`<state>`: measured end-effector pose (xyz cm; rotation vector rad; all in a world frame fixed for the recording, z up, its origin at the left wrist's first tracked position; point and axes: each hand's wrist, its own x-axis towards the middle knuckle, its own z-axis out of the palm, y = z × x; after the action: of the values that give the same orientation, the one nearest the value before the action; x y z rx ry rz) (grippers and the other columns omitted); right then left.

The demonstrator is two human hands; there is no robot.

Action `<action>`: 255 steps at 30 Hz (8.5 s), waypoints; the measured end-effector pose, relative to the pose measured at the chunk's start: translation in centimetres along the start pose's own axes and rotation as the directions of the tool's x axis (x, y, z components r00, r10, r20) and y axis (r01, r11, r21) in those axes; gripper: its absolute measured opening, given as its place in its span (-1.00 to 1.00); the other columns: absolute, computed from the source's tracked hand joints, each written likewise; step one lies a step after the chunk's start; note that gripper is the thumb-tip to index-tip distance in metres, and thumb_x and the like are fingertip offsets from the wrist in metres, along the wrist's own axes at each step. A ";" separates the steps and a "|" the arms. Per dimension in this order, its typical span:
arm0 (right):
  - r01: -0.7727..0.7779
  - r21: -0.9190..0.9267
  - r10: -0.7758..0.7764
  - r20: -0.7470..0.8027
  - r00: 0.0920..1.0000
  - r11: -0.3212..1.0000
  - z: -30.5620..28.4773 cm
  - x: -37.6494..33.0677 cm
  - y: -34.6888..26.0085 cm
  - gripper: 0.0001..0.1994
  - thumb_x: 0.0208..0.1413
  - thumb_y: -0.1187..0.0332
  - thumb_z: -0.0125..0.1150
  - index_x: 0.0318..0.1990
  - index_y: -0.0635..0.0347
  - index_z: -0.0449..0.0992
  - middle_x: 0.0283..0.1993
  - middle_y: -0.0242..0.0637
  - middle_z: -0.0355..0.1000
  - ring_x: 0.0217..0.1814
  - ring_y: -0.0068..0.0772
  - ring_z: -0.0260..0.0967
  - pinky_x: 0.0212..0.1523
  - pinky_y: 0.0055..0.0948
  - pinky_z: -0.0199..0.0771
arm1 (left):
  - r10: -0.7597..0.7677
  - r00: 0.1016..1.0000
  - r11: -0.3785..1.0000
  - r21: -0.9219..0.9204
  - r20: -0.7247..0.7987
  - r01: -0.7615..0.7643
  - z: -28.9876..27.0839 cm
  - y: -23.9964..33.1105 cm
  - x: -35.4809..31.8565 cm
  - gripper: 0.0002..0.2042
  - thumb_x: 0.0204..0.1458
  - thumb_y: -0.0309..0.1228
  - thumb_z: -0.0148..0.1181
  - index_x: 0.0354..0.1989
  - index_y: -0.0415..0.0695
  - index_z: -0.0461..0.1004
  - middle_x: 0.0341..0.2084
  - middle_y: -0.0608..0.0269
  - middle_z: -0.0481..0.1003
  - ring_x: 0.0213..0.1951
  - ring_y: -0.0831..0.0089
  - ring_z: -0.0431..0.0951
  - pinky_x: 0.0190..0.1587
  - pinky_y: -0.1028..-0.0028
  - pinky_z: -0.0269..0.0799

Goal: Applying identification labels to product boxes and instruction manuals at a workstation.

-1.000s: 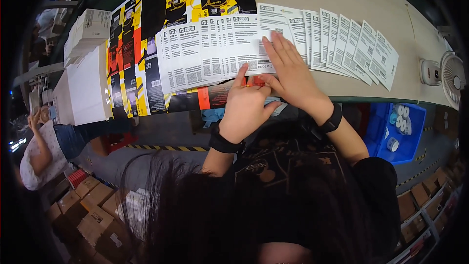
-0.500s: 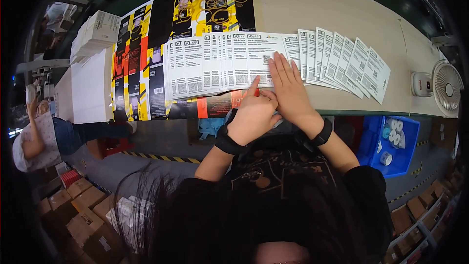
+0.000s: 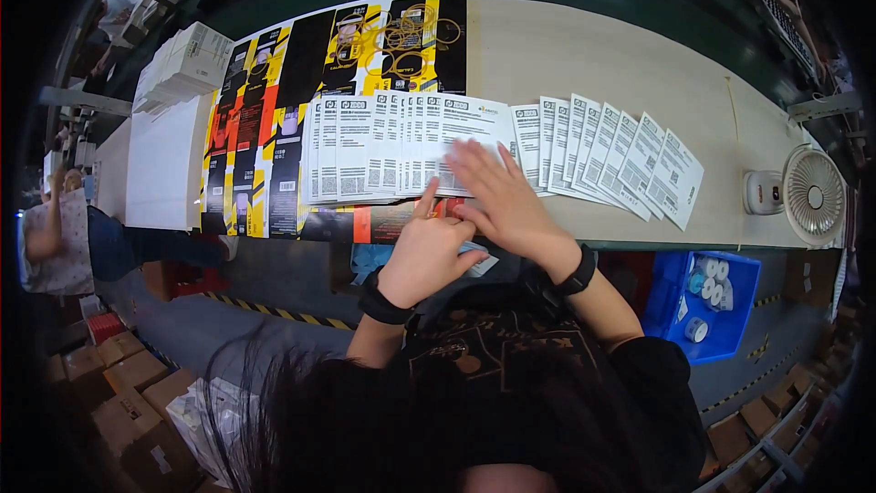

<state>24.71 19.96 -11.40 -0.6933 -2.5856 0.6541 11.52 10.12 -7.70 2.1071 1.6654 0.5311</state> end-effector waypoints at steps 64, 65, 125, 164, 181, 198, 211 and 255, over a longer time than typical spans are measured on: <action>-0.295 0.168 0.324 -0.192 0.926 0.941 -6.3 -7.5 9.2 -0.22 -0.03 0.27 0.17 0.29 0.22 -0.15 0.35 0.01 -0.19 0.40 -0.04 -0.29 0.33 -0.22 -0.27 | -0.387 0.877 0.257 -0.880 0.285 0.400 5.0 2.4 12.5 -0.88 0.08 -0.41 -0.02 -0.32 -0.17 0.42 -0.26 0.23 0.43 -0.26 0.43 0.42 -0.26 0.41 0.32; -0.270 0.267 0.336 -0.243 0.910 0.925 -5.9 -7.6 9.2 -0.20 -0.04 0.32 0.18 0.30 0.21 -0.19 0.35 0.01 -0.19 0.40 -0.07 -0.28 0.33 -0.23 -0.24 | -0.344 0.900 0.446 -0.797 0.268 0.408 5.6 2.7 12.8 -0.89 0.06 -0.41 0.02 -0.39 -0.15 0.45 -0.29 0.22 0.44 -0.29 0.40 0.43 -0.29 0.40 0.31; -0.416 0.633 0.385 0.195 0.902 0.653 -8.9 -3.4 -0.1 -0.89 -0.09 0.47 0.24 -0.46 0.34 0.47 -0.48 -0.32 0.43 -0.41 -0.59 0.32 -0.33 -0.59 0.30 | -0.145 0.812 0.891 -0.432 -0.565 -0.142 0.5 3.9 4.8 -0.74 -0.14 -0.60 0.15 -0.20 -0.23 0.45 -0.42 0.18 0.52 -0.37 0.35 0.53 -0.10 0.40 0.35; -0.237 0.914 0.451 0.068 0.890 0.330 -7.3 -1.7 1.9 -0.25 -0.11 0.65 0.18 0.26 0.24 -0.05 -0.43 -0.38 0.35 -0.32 -0.58 0.35 -0.16 -0.56 0.36 | -0.328 0.893 0.873 -0.459 -0.308 0.162 1.1 2.4 4.3 -0.81 -0.22 -0.37 0.30 -0.58 -0.25 0.48 -0.70 0.12 0.43 -0.50 0.25 0.45 -0.24 0.36 0.37; -0.397 0.817 0.562 0.112 0.820 0.417 -3.3 0.8 5.7 -0.23 -0.11 0.64 0.20 0.27 0.18 -0.06 -0.51 -0.39 0.35 -0.45 -0.68 0.33 -0.35 -0.70 0.34 | -0.137 0.989 0.918 -0.366 0.063 0.151 2.0 1.4 4.1 -0.81 -0.15 -0.35 0.24 -0.56 -0.24 0.47 -0.78 0.12 0.37 -0.64 0.18 0.42 0.25 0.22 0.01; -0.448 0.698 0.607 0.023 0.794 0.559 -2.5 1.1 4.2 -0.29 -0.13 0.56 0.25 0.22 0.12 0.08 -0.54 -0.42 0.34 -0.50 -0.67 0.31 -0.38 -0.68 0.35 | -0.146 0.988 0.899 -0.408 0.058 0.157 2.0 1.2 4.0 -0.75 -0.16 -0.34 0.26 -0.66 -0.23 0.38 -0.84 0.15 0.29 -0.69 0.18 0.36 0.25 0.23 0.01; -0.424 0.150 0.448 -0.211 0.869 0.893 -2.2 1.3 5.4 -0.41 -0.06 0.52 0.21 0.18 0.10 0.16 -0.33 -0.41 0.23 -0.44 -0.63 0.25 -0.44 -0.58 0.33 | -0.123 0.992 0.938 -0.324 0.023 0.124 1.9 1.6 4.1 -0.76 -0.15 -0.32 0.24 -0.65 -0.21 0.39 -0.80 0.13 0.34 -0.63 0.18 0.41 0.25 0.19 -0.03; -0.445 0.863 0.563 0.250 0.788 0.241 -0.3 3.3 2.3 -0.90 0.02 0.47 0.18 -0.36 0.33 0.45 -0.53 -0.35 0.41 -0.56 -0.67 0.32 -0.51 -0.70 0.34 | -0.125 0.989 0.954 -0.265 0.079 0.141 -0.9 -0.8 1.3 -0.79 -0.15 -0.27 0.24 -0.56 -0.17 0.47 -0.75 0.19 0.41 -0.58 0.24 0.45 0.28 0.14 -0.16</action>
<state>23.04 23.65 -11.60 -1.0887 -1.3861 1.9400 10.65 11.60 -7.36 1.7854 1.5874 0.6075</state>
